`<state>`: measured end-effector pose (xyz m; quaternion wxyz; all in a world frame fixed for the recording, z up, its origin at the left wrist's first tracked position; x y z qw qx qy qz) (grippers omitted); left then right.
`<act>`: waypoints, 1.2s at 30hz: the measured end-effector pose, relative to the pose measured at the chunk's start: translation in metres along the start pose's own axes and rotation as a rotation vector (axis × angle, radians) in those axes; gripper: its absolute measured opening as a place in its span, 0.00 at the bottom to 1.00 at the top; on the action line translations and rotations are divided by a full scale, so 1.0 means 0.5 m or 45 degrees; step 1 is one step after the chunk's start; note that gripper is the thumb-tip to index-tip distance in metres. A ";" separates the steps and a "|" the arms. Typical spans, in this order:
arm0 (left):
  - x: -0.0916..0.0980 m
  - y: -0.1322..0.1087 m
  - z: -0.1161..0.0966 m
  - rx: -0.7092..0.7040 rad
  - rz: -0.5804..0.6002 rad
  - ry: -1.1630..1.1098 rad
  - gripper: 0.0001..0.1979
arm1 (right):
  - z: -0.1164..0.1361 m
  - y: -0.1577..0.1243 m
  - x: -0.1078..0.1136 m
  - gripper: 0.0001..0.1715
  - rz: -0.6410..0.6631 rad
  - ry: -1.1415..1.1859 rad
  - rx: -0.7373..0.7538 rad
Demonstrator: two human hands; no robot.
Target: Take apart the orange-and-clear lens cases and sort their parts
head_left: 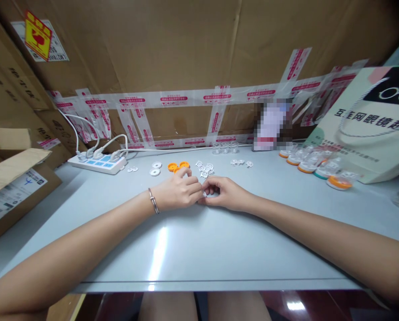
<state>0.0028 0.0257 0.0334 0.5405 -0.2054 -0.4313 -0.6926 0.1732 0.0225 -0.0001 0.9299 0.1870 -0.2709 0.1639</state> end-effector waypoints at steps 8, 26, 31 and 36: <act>-0.027 -0.017 0.005 0.461 -0.036 -0.380 0.09 | 0.001 -0.002 0.002 0.14 -0.011 -0.018 -0.047; 0.167 -0.292 0.126 1.190 0.411 -0.360 0.09 | 0.014 -0.006 0.006 0.14 0.040 -0.031 -0.093; 0.139 -0.311 0.100 1.122 0.575 -0.373 0.11 | 0.015 -0.007 0.004 0.13 0.036 -0.069 -0.066; 0.133 -0.296 0.095 1.110 0.708 -0.352 0.13 | 0.011 -0.006 0.004 0.14 0.033 -0.085 -0.038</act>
Point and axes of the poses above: each hand's wrist, its own y-axis towards the middle knuckle, its own x-axis out of the back of the hand, z = x × y, the point moved 1 cm from there along y, towards the middle knuckle, and after that the axes turned 8 degrees about -z, right-handed, at the moved point
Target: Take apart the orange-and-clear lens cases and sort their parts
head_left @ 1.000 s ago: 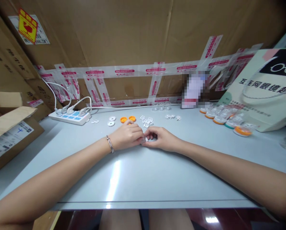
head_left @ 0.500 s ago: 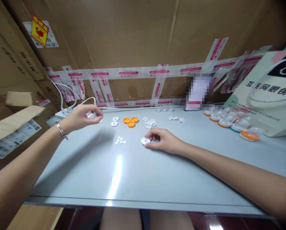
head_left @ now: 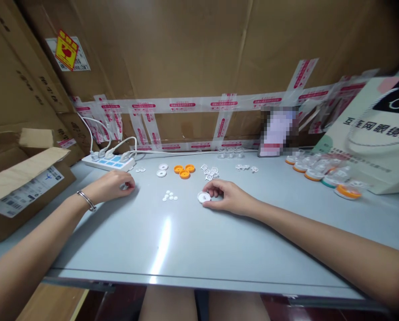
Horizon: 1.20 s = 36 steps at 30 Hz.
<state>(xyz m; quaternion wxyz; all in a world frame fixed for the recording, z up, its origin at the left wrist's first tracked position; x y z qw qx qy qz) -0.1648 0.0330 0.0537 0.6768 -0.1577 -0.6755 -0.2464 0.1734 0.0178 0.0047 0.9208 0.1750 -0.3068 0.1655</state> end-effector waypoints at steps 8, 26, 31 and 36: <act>0.030 0.002 0.009 0.119 0.034 -0.133 0.12 | -0.003 -0.001 0.000 0.18 0.022 0.018 -0.019; -0.047 0.148 -0.305 -0.065 -0.129 -0.494 0.17 | -0.023 0.002 0.017 0.29 0.197 0.199 0.090; -0.049 0.152 -0.307 0.001 -0.121 -0.588 0.12 | -0.024 0.001 0.018 0.29 0.198 0.191 0.096; -0.020 0.147 -0.291 0.084 -0.181 -0.712 0.14 | -0.027 0.003 0.021 0.32 0.209 0.259 0.070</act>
Point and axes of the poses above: each hand's wrist, its own y-axis towards the middle knuckle, its own x-axis out of the back of the hand, z = x × y, the point moved 1 cm from there along y, towards the middle knuckle, and after that the axes turned 8 degrees about -z, right-handed, at the moved point
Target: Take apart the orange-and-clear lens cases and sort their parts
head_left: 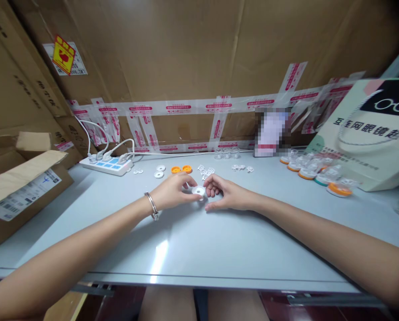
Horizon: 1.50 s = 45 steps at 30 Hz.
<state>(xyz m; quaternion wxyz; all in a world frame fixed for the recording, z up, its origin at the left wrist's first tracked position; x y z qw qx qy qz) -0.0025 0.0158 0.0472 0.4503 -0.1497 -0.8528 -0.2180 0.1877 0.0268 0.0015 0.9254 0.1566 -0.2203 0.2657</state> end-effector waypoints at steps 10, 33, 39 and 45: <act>0.148 0.013 0.171 0.349 -0.171 0.319 0.19 | 0.005 0.000 0.000 0.31 -0.016 -0.033 -0.067; 0.100 0.074 0.238 0.344 -0.102 0.495 0.24 | 0.002 -0.001 0.002 0.26 -0.025 -0.010 -0.043; 0.096 0.062 0.187 0.238 -0.322 0.444 0.21 | 0.003 -0.002 0.002 0.26 -0.022 -0.016 -0.035; 0.021 0.021 0.044 -0.219 0.052 0.086 0.13 | 0.002 0.000 0.001 0.24 -0.026 -0.017 0.009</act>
Point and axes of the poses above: each hand's wrist, its own y-axis towards the middle knuckle, its own x-axis out of the back of the hand, z = x × y, the point moved 1 cm from there along y, towards the middle knuckle, and after that the axes turned 8 degrees about -z, right-handed, at the moved point
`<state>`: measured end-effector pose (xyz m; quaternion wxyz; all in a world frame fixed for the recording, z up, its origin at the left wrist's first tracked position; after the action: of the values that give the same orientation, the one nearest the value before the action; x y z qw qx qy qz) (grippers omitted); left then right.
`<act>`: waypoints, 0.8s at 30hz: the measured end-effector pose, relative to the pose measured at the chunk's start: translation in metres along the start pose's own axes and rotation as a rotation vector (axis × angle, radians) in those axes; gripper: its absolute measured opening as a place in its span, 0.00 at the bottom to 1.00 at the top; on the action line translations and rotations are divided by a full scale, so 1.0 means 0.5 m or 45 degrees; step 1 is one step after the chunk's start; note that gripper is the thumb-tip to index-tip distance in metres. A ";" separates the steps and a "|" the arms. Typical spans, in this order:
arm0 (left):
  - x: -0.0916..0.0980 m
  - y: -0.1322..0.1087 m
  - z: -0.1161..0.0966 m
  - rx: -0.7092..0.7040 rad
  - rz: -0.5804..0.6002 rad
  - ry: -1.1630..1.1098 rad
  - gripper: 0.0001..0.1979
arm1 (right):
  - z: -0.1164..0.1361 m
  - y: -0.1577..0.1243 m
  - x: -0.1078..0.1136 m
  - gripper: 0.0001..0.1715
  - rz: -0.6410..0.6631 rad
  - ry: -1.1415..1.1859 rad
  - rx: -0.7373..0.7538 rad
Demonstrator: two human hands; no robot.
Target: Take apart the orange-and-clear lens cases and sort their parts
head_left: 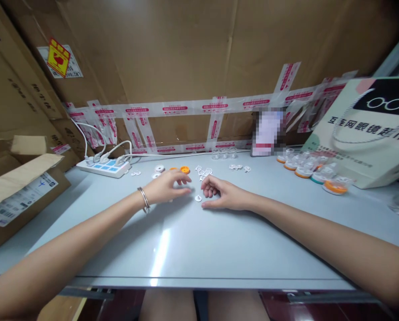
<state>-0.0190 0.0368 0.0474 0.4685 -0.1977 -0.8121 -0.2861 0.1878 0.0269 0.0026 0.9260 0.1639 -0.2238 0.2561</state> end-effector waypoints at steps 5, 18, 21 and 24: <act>-0.049 -0.010 -0.056 -0.026 0.053 -0.044 0.08 | -0.006 0.000 -0.004 0.23 -0.003 0.006 0.038; -0.059 -0.019 -0.049 0.007 -0.041 -0.004 0.05 | 0.045 -0.061 0.306 0.09 -0.412 -1.082 -0.541; -0.059 -0.019 -0.047 0.035 -0.036 -0.022 0.04 | 0.010 -0.121 0.419 0.10 -0.602 -1.399 -1.056; -0.059 -0.017 -0.047 0.045 -0.027 -0.028 0.04 | -0.032 -0.159 0.474 0.16 -0.536 -1.337 -1.198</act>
<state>0.0053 0.0132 0.0287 0.4601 -0.1840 -0.8241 -0.2744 0.4187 0.0640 0.0920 0.6988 -0.1101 -0.6878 -0.1627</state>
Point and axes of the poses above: each hand's wrist, its own y-axis towards the middle knuckle, its own x-axis out of the back of the hand, z = x × y, the point moved 1 cm from there along y, towards the middle knuckle, and after that the axes turned 8 degrees about -z, right-handed, at the moved point
